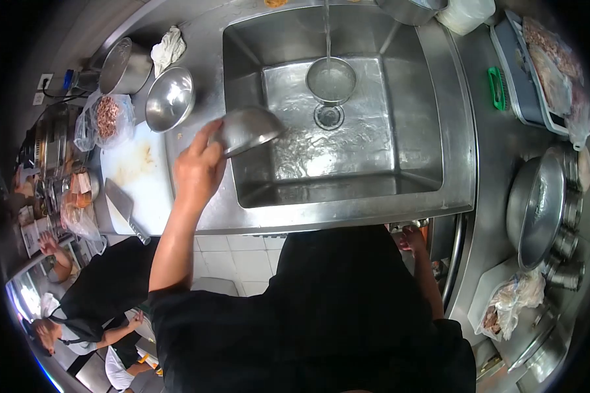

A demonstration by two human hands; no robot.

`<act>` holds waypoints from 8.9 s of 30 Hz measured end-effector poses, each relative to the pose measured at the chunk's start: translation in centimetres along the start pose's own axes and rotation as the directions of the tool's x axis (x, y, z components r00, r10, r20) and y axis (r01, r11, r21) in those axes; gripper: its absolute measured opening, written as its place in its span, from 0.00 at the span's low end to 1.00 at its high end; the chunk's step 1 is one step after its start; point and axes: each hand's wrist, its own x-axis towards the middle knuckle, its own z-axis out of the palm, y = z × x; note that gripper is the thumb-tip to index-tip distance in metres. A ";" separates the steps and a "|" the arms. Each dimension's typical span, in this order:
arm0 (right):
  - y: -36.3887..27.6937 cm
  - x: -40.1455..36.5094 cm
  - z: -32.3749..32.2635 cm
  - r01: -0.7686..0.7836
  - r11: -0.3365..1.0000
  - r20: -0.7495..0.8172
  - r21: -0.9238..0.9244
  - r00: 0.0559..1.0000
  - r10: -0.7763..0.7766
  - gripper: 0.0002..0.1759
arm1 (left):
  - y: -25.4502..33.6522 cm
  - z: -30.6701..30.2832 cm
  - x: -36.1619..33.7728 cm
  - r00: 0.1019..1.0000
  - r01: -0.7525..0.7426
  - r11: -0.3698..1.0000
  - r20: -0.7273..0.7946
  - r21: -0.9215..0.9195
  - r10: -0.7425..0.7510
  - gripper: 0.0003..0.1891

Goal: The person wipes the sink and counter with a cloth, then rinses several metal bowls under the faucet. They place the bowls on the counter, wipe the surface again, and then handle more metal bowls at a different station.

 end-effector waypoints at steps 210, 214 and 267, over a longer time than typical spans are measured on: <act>-53.6 -5.6 -1.9 0.477 -0.502 0.561 -0.721 -0.023 -0.827 0.09 | 4.5 60.3 5.4 0.862 0.204 0.949 0.504 -0.240 -0.058 0.12; -53.8 -5.5 -2.0 0.467 -0.492 0.565 -0.735 0.019 -0.825 0.09 | 5.2 54.4 9.1 0.830 0.055 0.998 0.557 -0.010 -0.040 0.14; -53.8 -4.9 -1.6 0.475 -0.453 0.534 -0.754 0.042 -0.844 0.06 | 1.7 60.6 8.1 0.512 0.313 0.945 0.855 -0.098 -0.081 0.15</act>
